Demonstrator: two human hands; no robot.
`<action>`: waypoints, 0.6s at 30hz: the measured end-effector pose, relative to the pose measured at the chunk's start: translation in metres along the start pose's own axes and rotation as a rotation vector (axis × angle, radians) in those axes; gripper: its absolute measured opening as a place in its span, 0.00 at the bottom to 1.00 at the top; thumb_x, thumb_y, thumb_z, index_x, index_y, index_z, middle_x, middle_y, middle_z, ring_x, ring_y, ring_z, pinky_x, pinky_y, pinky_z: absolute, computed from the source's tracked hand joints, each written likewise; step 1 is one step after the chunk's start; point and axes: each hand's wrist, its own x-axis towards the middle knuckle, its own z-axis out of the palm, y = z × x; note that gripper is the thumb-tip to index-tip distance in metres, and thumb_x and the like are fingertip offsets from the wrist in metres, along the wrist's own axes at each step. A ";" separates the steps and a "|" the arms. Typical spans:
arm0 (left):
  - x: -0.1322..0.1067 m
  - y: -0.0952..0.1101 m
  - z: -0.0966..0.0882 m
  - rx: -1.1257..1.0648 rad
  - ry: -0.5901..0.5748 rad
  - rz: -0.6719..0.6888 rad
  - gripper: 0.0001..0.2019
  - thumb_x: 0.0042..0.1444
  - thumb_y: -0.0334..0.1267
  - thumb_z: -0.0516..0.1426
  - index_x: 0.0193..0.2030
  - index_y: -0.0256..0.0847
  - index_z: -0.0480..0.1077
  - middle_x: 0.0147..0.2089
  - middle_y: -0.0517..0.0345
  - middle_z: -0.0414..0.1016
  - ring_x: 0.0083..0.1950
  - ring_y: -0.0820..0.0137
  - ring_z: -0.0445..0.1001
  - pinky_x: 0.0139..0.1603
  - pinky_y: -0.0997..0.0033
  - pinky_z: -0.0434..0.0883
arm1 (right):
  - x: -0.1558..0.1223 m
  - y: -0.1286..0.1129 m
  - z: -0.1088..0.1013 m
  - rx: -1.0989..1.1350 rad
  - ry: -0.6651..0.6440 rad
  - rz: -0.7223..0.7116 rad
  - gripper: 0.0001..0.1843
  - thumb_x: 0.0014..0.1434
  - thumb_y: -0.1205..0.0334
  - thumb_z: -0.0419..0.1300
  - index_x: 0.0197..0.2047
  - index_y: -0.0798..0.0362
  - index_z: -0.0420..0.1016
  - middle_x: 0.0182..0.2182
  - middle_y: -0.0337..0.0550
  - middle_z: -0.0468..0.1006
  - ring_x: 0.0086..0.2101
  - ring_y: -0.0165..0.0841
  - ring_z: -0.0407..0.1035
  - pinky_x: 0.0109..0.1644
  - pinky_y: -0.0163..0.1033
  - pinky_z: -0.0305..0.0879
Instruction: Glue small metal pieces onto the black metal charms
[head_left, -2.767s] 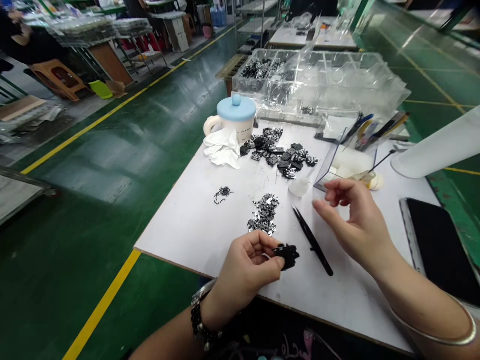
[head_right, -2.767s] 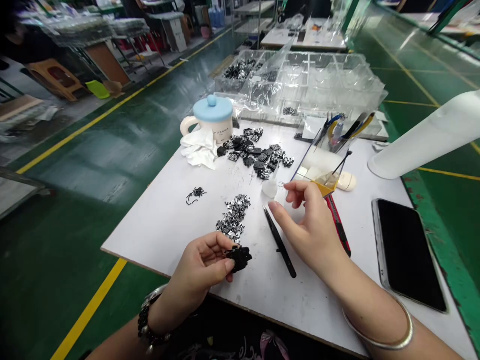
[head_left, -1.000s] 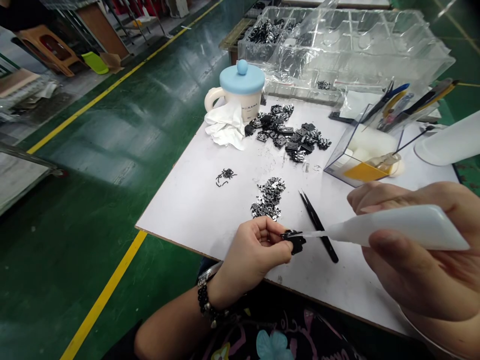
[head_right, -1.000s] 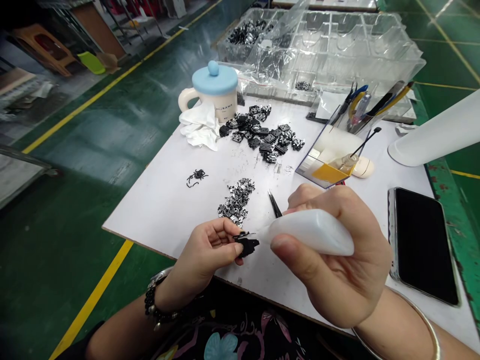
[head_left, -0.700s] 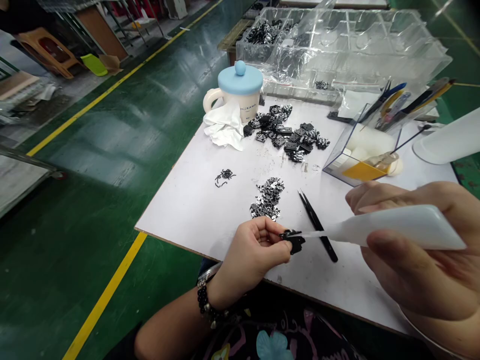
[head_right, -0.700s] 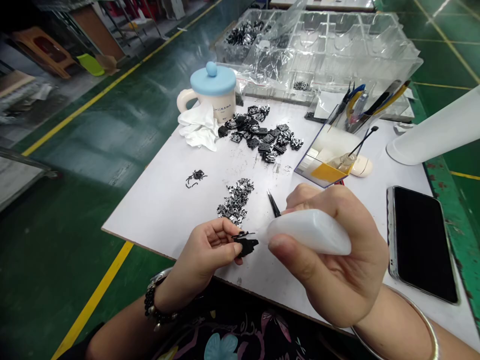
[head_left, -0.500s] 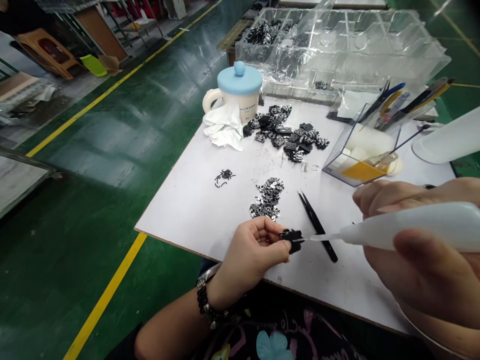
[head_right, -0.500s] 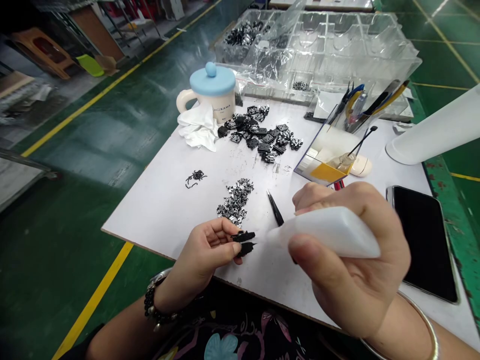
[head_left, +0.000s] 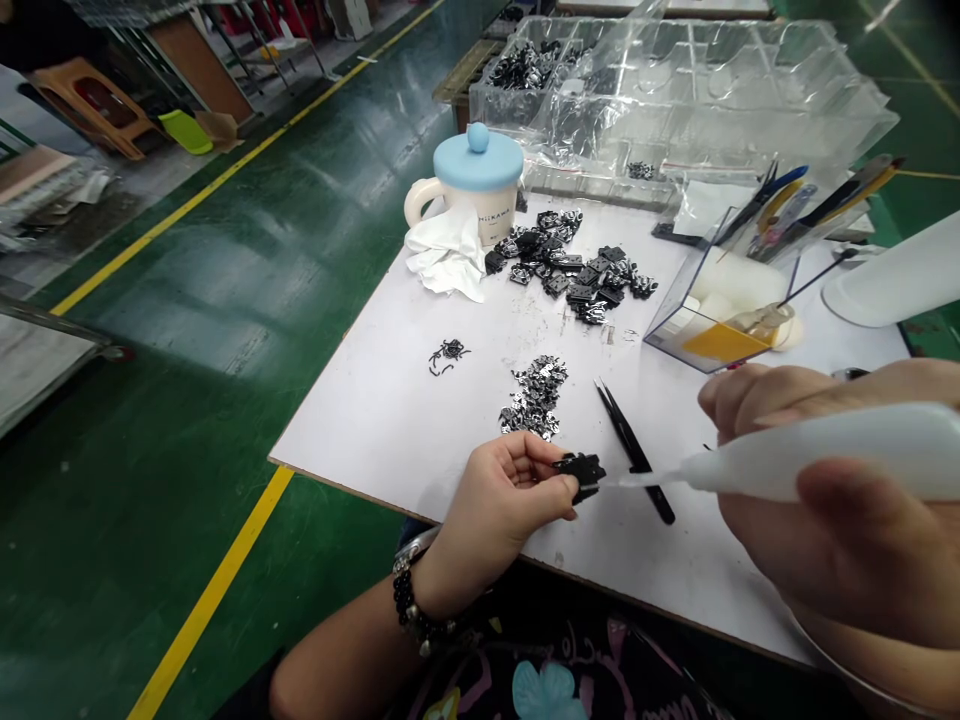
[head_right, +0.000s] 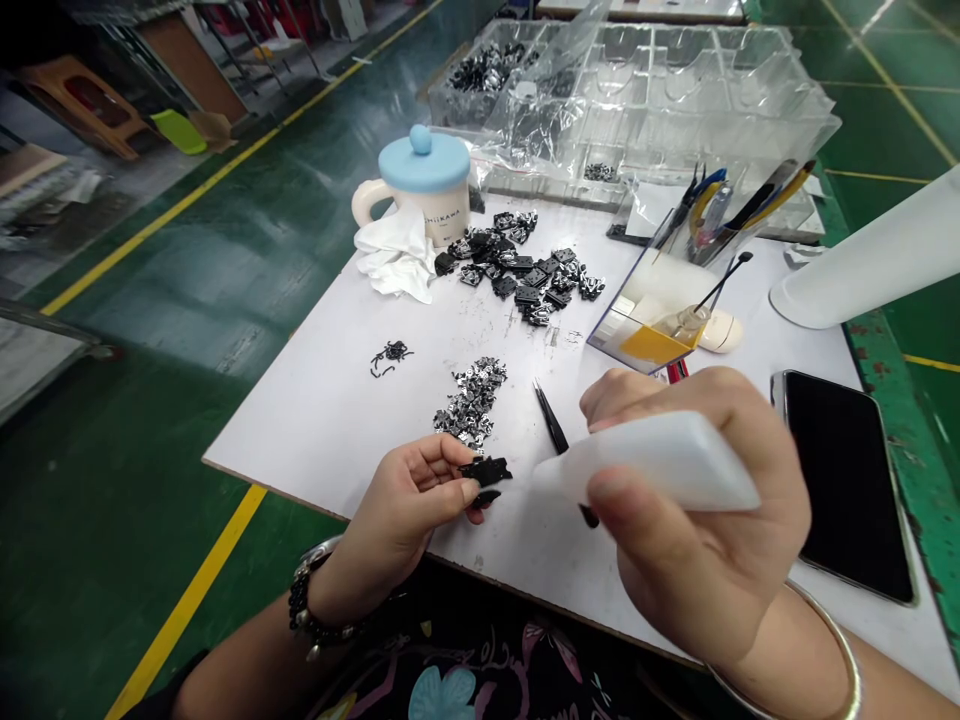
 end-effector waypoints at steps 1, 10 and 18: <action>0.000 0.000 0.000 -0.012 0.005 -0.002 0.09 0.44 0.32 0.63 0.32 0.35 0.68 0.25 0.62 0.72 0.25 0.78 0.72 0.29 0.81 0.69 | 0.002 0.003 0.001 -0.007 0.083 -0.032 0.09 0.51 0.61 0.66 0.29 0.52 0.68 0.21 0.36 0.66 0.22 0.33 0.62 0.29 0.45 0.59; -0.003 0.003 0.001 -0.042 0.053 0.026 0.10 0.42 0.33 0.64 0.30 0.35 0.67 0.25 0.61 0.72 0.24 0.77 0.71 0.28 0.80 0.70 | 0.013 0.054 -0.008 -0.404 0.068 0.244 0.18 0.51 0.53 0.65 0.32 0.50 0.59 0.28 0.34 0.63 0.29 0.30 0.66 0.32 0.38 0.66; 0.003 -0.009 -0.004 -0.089 0.077 0.078 0.17 0.36 0.36 0.68 0.31 0.37 0.66 0.23 0.63 0.69 0.21 0.78 0.66 0.24 0.77 0.67 | 0.004 0.078 -0.021 -0.735 0.001 0.187 0.24 0.47 0.48 0.68 0.37 0.52 0.62 0.28 0.43 0.71 0.29 0.42 0.69 0.27 0.43 0.61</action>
